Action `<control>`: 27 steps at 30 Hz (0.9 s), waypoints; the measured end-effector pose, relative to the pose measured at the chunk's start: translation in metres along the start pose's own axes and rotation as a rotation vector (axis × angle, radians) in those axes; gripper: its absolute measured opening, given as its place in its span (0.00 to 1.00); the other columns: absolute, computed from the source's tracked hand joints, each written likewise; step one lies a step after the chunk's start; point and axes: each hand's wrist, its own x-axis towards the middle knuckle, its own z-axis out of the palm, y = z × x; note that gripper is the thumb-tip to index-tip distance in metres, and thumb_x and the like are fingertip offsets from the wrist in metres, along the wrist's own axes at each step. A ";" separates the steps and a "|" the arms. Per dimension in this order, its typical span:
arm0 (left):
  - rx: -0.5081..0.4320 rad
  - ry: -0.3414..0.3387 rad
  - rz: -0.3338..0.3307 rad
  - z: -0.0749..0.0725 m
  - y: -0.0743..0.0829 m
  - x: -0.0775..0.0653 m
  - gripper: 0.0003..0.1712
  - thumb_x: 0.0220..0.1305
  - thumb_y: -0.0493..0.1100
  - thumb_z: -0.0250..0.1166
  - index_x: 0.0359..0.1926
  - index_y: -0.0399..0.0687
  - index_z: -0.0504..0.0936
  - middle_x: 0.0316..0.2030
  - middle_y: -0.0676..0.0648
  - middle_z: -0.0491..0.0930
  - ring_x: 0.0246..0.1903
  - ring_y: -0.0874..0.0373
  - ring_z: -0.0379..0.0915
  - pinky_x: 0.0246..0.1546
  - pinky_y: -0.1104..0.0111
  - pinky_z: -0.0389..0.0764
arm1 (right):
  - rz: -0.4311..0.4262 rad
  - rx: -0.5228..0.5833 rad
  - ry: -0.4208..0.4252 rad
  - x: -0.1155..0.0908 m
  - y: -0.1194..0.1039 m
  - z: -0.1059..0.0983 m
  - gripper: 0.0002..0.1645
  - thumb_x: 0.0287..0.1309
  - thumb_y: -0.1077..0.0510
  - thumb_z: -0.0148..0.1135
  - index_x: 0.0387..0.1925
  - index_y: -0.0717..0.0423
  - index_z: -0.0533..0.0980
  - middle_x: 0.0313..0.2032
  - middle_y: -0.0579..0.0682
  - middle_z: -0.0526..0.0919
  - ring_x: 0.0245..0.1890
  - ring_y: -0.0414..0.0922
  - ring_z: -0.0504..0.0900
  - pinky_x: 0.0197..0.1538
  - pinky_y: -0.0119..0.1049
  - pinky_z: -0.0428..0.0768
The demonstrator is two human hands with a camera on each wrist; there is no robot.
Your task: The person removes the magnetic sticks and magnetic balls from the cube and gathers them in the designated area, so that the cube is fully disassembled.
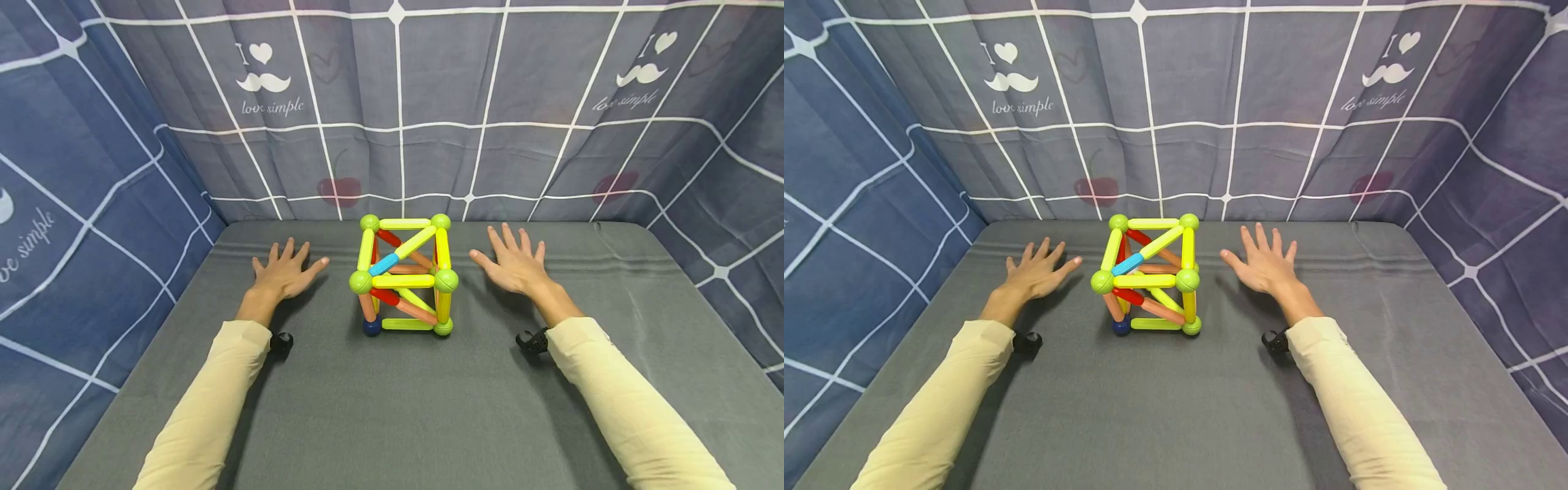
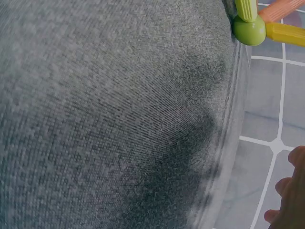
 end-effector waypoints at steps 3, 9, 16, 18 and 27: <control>-0.002 -0.005 0.001 -0.001 0.000 -0.001 0.56 0.64 0.81 0.29 0.78 0.48 0.45 0.76 0.34 0.35 0.72 0.30 0.26 0.60 0.25 0.28 | -0.012 0.000 0.016 -0.002 -0.001 -0.001 0.56 0.64 0.20 0.29 0.78 0.54 0.42 0.76 0.62 0.35 0.73 0.66 0.27 0.64 0.73 0.23; -0.157 -0.001 0.067 -0.005 0.007 -0.009 0.54 0.66 0.79 0.27 0.78 0.45 0.43 0.76 0.33 0.38 0.73 0.30 0.31 0.64 0.28 0.36 | -0.144 0.133 0.196 -0.017 -0.011 -0.006 0.46 0.72 0.31 0.39 0.74 0.61 0.55 0.74 0.64 0.49 0.74 0.63 0.43 0.69 0.70 0.37; -0.680 0.023 0.197 -0.021 0.041 -0.046 0.45 0.75 0.69 0.29 0.77 0.40 0.48 0.74 0.36 0.50 0.73 0.39 0.45 0.71 0.45 0.51 | -0.300 0.468 0.366 -0.058 -0.042 -0.016 0.26 0.74 0.48 0.51 0.61 0.63 0.73 0.55 0.60 0.78 0.55 0.56 0.77 0.57 0.53 0.75; -0.825 -0.007 0.239 -0.024 0.054 -0.060 0.42 0.76 0.66 0.32 0.77 0.42 0.49 0.73 0.35 0.53 0.72 0.39 0.48 0.68 0.43 0.58 | -0.318 0.547 0.365 -0.070 -0.053 -0.018 0.23 0.73 0.50 0.53 0.59 0.62 0.75 0.51 0.57 0.80 0.49 0.52 0.80 0.52 0.47 0.78; -0.995 -0.003 0.418 -0.018 0.094 -0.104 0.34 0.75 0.46 0.56 0.76 0.49 0.57 0.69 0.37 0.63 0.59 0.42 0.71 0.54 0.49 0.78 | -0.360 0.693 0.213 -0.099 -0.087 -0.018 0.18 0.68 0.56 0.62 0.56 0.57 0.77 0.44 0.54 0.81 0.33 0.46 0.82 0.34 0.36 0.82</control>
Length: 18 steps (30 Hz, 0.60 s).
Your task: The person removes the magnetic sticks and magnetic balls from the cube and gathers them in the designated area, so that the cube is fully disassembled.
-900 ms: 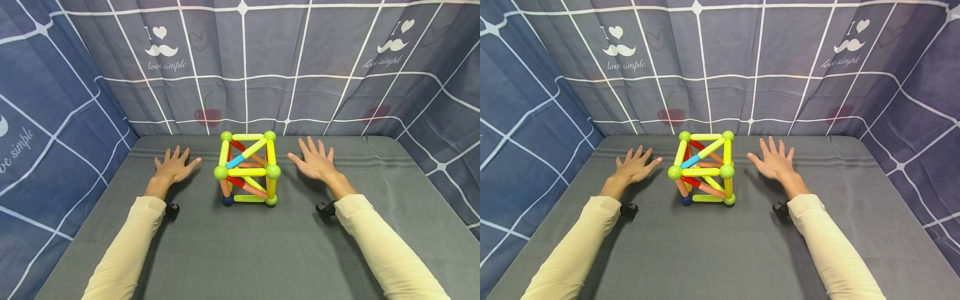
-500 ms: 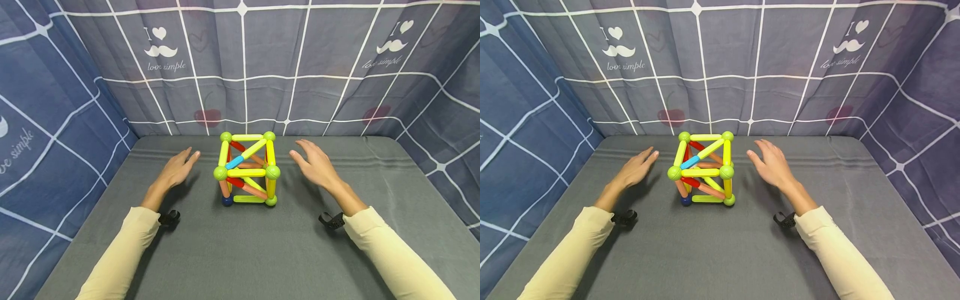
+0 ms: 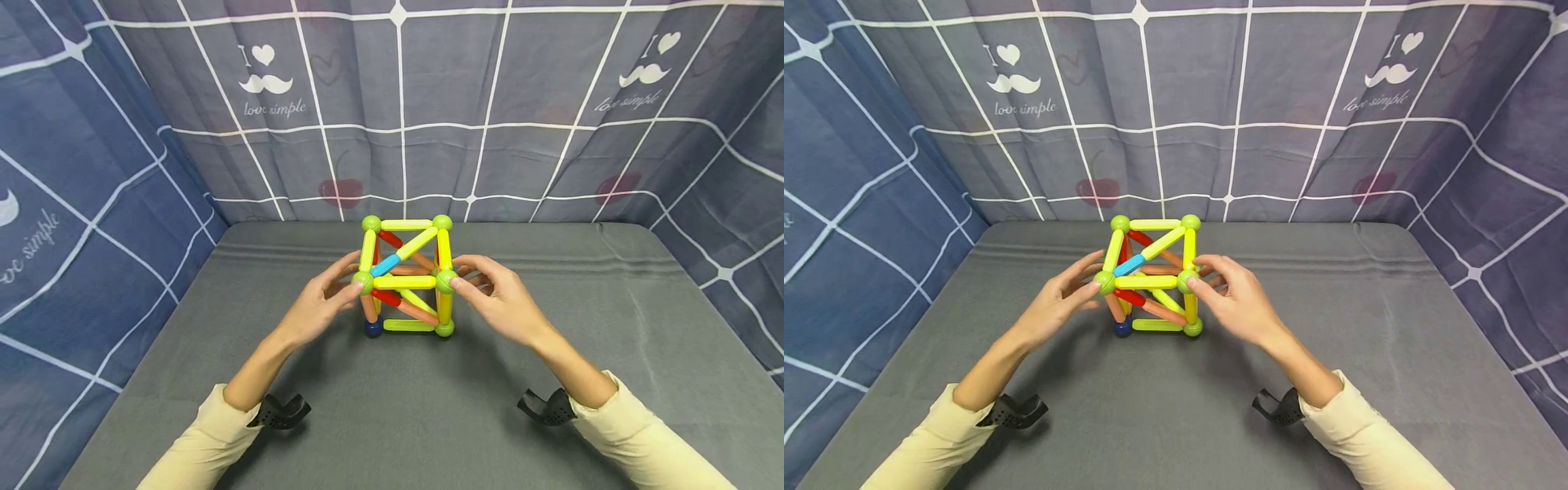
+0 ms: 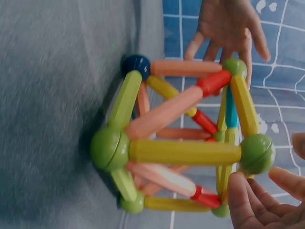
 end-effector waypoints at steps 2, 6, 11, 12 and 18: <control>0.023 0.018 0.033 0.004 0.000 -0.001 0.32 0.73 0.44 0.59 0.74 0.48 0.63 0.66 0.39 0.68 0.54 0.45 0.75 0.53 0.51 0.79 | 0.013 0.028 -0.021 0.000 -0.001 0.002 0.19 0.66 0.56 0.64 0.56 0.56 0.77 0.44 0.54 0.81 0.32 0.46 0.82 0.33 0.36 0.82; 0.035 0.028 0.065 0.007 -0.005 0.001 0.26 0.70 0.43 0.62 0.67 0.48 0.72 0.55 0.44 0.78 0.48 0.49 0.79 0.51 0.53 0.78 | 0.000 0.025 -0.046 0.002 0.001 0.005 0.19 0.64 0.56 0.66 0.55 0.57 0.78 0.44 0.53 0.81 0.33 0.45 0.82 0.34 0.36 0.83; 0.036 0.026 0.078 0.009 -0.007 0.002 0.23 0.70 0.42 0.63 0.64 0.49 0.76 0.47 0.45 0.81 0.44 0.50 0.78 0.48 0.54 0.78 | -0.032 -0.017 -0.064 0.005 0.003 0.006 0.19 0.61 0.55 0.69 0.53 0.54 0.80 0.40 0.47 0.81 0.28 0.44 0.78 0.27 0.33 0.77; 0.034 0.023 0.079 0.009 -0.007 0.003 0.23 0.70 0.42 0.63 0.64 0.48 0.76 0.46 0.45 0.81 0.44 0.50 0.78 0.48 0.54 0.77 | -0.033 -0.021 -0.067 0.005 0.004 0.006 0.19 0.60 0.55 0.70 0.52 0.53 0.80 0.38 0.47 0.81 0.26 0.44 0.77 0.25 0.33 0.75; 0.036 0.016 0.081 0.011 -0.008 0.003 0.22 0.70 0.43 0.63 0.64 0.48 0.76 0.46 0.45 0.81 0.44 0.49 0.79 0.48 0.55 0.77 | -0.009 -0.019 -0.085 0.007 0.002 0.007 0.16 0.59 0.56 0.71 0.49 0.51 0.80 0.29 0.48 0.76 0.21 0.44 0.71 0.20 0.32 0.69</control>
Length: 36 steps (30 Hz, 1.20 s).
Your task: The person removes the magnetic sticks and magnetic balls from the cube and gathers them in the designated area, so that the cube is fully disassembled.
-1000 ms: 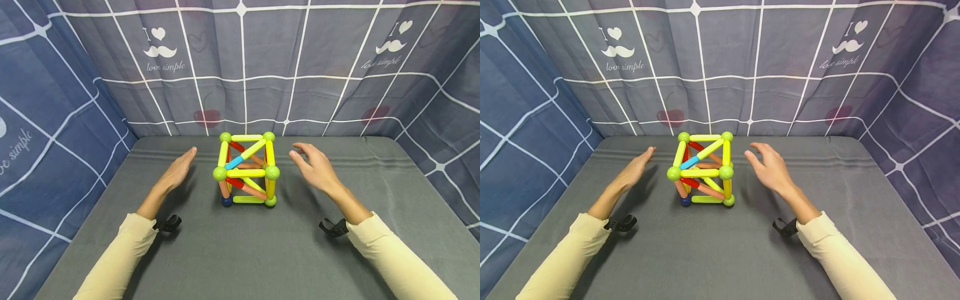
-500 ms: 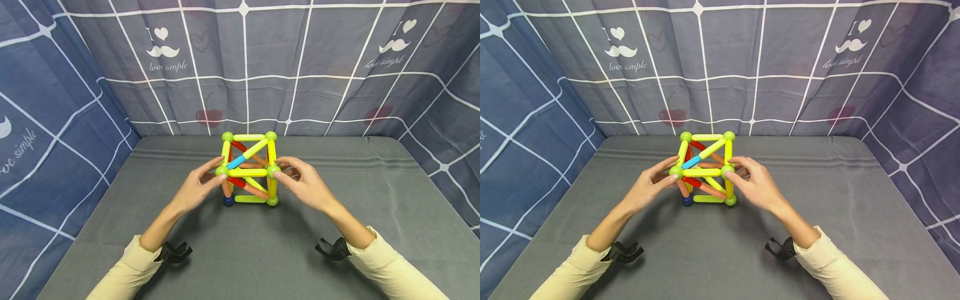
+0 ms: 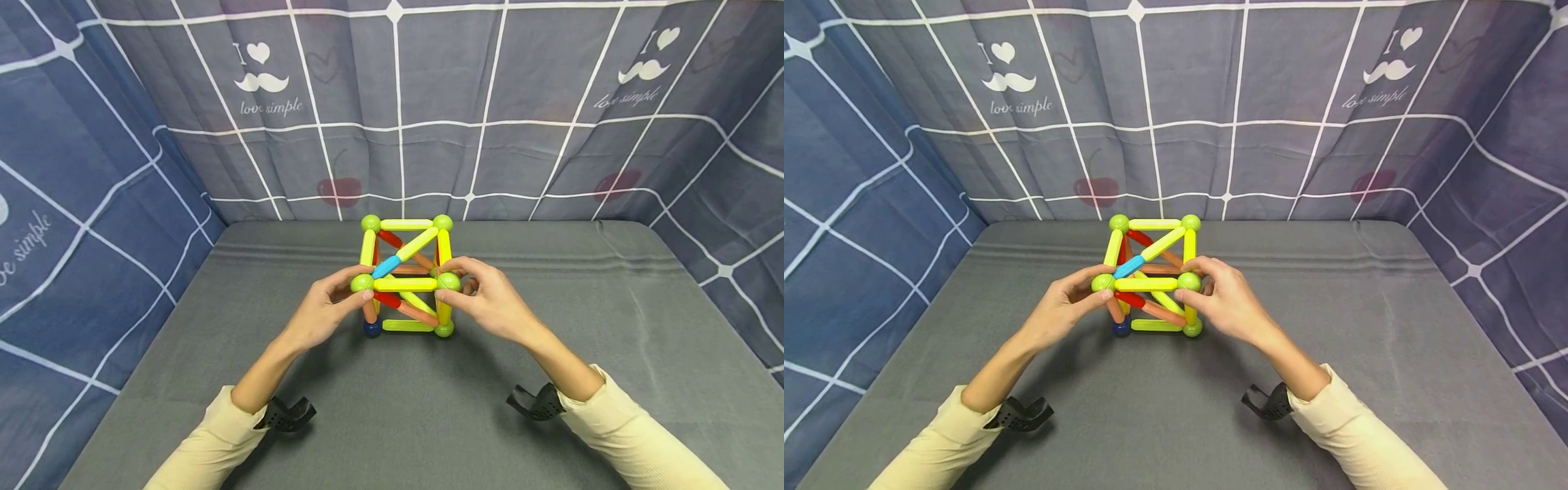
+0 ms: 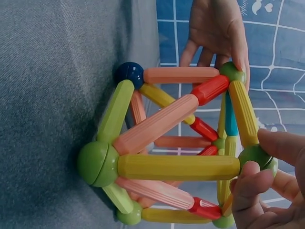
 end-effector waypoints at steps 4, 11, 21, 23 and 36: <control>0.000 0.003 -0.002 0.000 0.000 0.000 0.22 0.70 0.43 0.63 0.64 0.49 0.76 0.46 0.46 0.81 0.44 0.50 0.79 0.47 0.54 0.78 | 0.022 0.018 -0.021 0.000 -0.003 0.001 0.16 0.61 0.59 0.69 0.49 0.55 0.78 0.31 0.50 0.75 0.20 0.45 0.72 0.19 0.33 0.71; -0.019 -0.011 -0.004 0.001 -0.001 0.000 0.22 0.70 0.43 0.63 0.64 0.49 0.76 0.45 0.45 0.82 0.45 0.47 0.79 0.49 0.54 0.78 | 0.021 0.040 -0.046 0.000 -0.002 0.003 0.13 0.64 0.62 0.64 0.49 0.57 0.77 0.34 0.55 0.73 0.17 0.47 0.74 0.18 0.35 0.75; -0.006 -0.003 -0.003 -0.001 -0.001 0.000 0.22 0.70 0.43 0.63 0.64 0.49 0.76 0.46 0.45 0.81 0.42 0.47 0.79 0.46 0.57 0.78 | 0.007 0.105 -0.069 0.000 -0.002 0.002 0.11 0.66 0.66 0.57 0.48 0.57 0.79 0.34 0.56 0.73 0.18 0.52 0.78 0.22 0.41 0.81; -0.004 0.002 -0.004 -0.001 -0.001 0.001 0.22 0.71 0.43 0.62 0.64 0.49 0.75 0.47 0.45 0.81 0.43 0.48 0.79 0.47 0.57 0.78 | 0.017 0.120 -0.057 -0.001 -0.001 -0.001 0.11 0.67 0.66 0.56 0.48 0.58 0.80 0.33 0.57 0.73 0.17 0.53 0.78 0.22 0.40 0.80; 0.007 0.011 -0.016 -0.003 -0.001 -0.001 0.23 0.70 0.43 0.63 0.64 0.49 0.75 0.48 0.45 0.82 0.45 0.49 0.80 0.50 0.54 0.78 | 0.079 0.262 -0.074 -0.008 0.006 -0.010 0.12 0.69 0.67 0.53 0.50 0.68 0.76 0.44 0.63 0.74 0.30 0.56 0.85 0.36 0.45 0.87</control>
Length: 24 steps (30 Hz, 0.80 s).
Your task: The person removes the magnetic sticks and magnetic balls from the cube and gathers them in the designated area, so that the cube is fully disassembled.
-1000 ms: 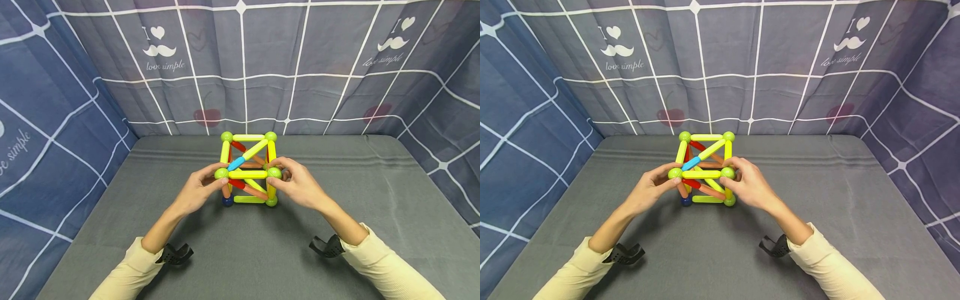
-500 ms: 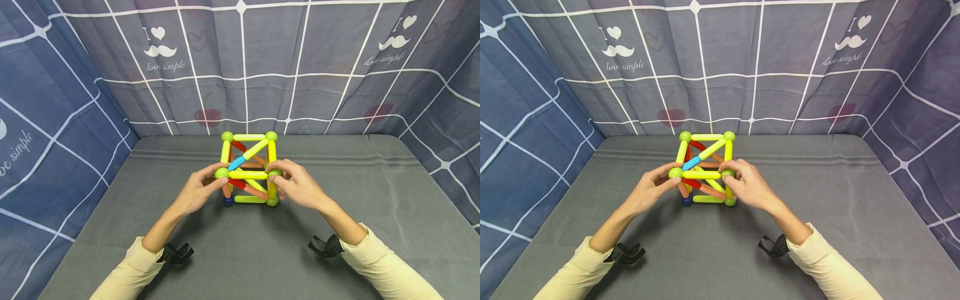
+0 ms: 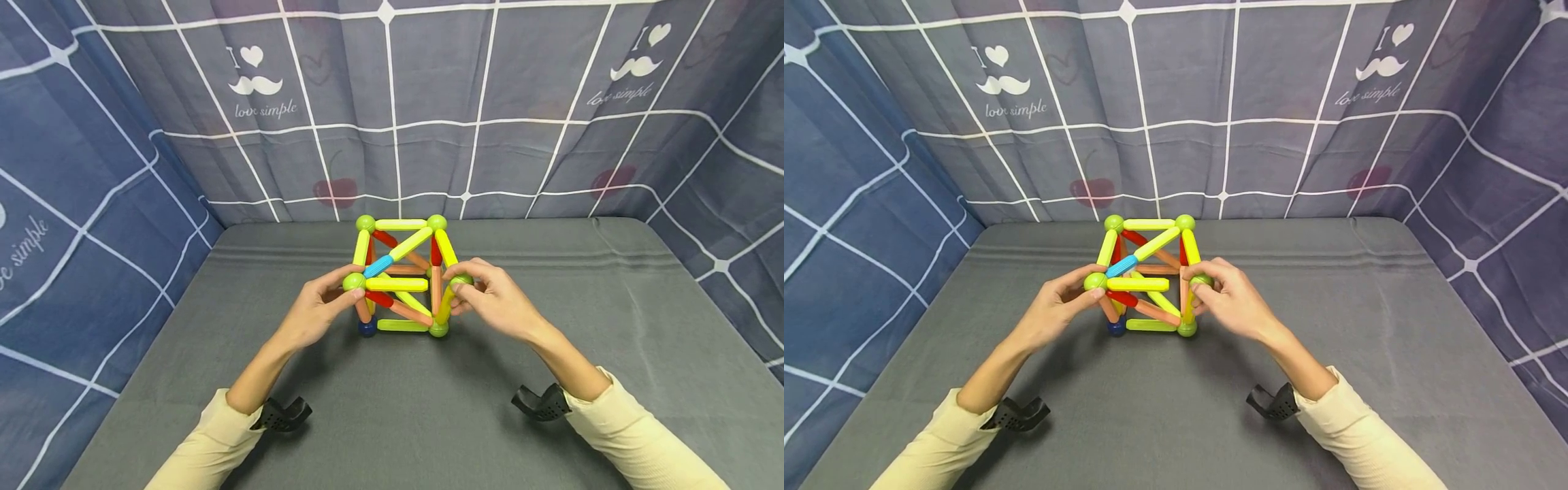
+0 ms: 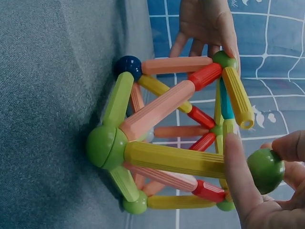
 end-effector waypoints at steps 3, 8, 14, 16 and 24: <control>0.000 0.003 0.002 0.000 -0.001 0.001 0.23 0.70 0.43 0.63 0.64 0.48 0.75 0.49 0.44 0.81 0.45 0.50 0.80 0.51 0.53 0.78 | -0.008 0.033 -0.004 -0.001 -0.002 0.001 0.13 0.68 0.68 0.53 0.51 0.69 0.76 0.46 0.65 0.74 0.35 0.61 0.85 0.38 0.43 0.87; 0.001 0.005 0.007 -0.001 0.000 0.001 0.23 0.70 0.43 0.63 0.64 0.48 0.75 0.49 0.45 0.81 0.44 0.50 0.80 0.50 0.53 0.78 | -0.038 0.042 -0.003 -0.003 -0.005 0.002 0.13 0.68 0.68 0.55 0.51 0.68 0.76 0.48 0.67 0.75 0.38 0.65 0.83 0.41 0.42 0.86; 0.003 0.004 0.003 -0.001 -0.001 0.002 0.23 0.70 0.42 0.63 0.65 0.48 0.75 0.48 0.44 0.81 0.44 0.50 0.79 0.50 0.53 0.78 | -0.110 0.003 -0.005 -0.006 -0.005 0.001 0.12 0.67 0.66 0.58 0.50 0.62 0.79 0.45 0.65 0.78 0.33 0.56 0.84 0.39 0.42 0.86; 0.004 0.005 0.001 -0.001 -0.001 0.002 0.23 0.70 0.42 0.63 0.65 0.47 0.75 0.48 0.44 0.81 0.44 0.49 0.79 0.50 0.53 0.78 | -0.134 0.006 -0.012 -0.006 -0.004 0.001 0.12 0.67 0.66 0.58 0.50 0.62 0.79 0.44 0.65 0.78 0.31 0.56 0.84 0.38 0.43 0.86; 0.004 0.000 0.000 -0.003 -0.001 0.001 0.24 0.70 0.42 0.63 0.65 0.48 0.75 0.48 0.45 0.81 0.43 0.49 0.80 0.49 0.54 0.78 | -0.175 -0.014 -0.006 -0.011 -0.002 -0.004 0.13 0.66 0.66 0.61 0.51 0.58 0.81 0.42 0.62 0.78 0.28 0.52 0.82 0.34 0.40 0.84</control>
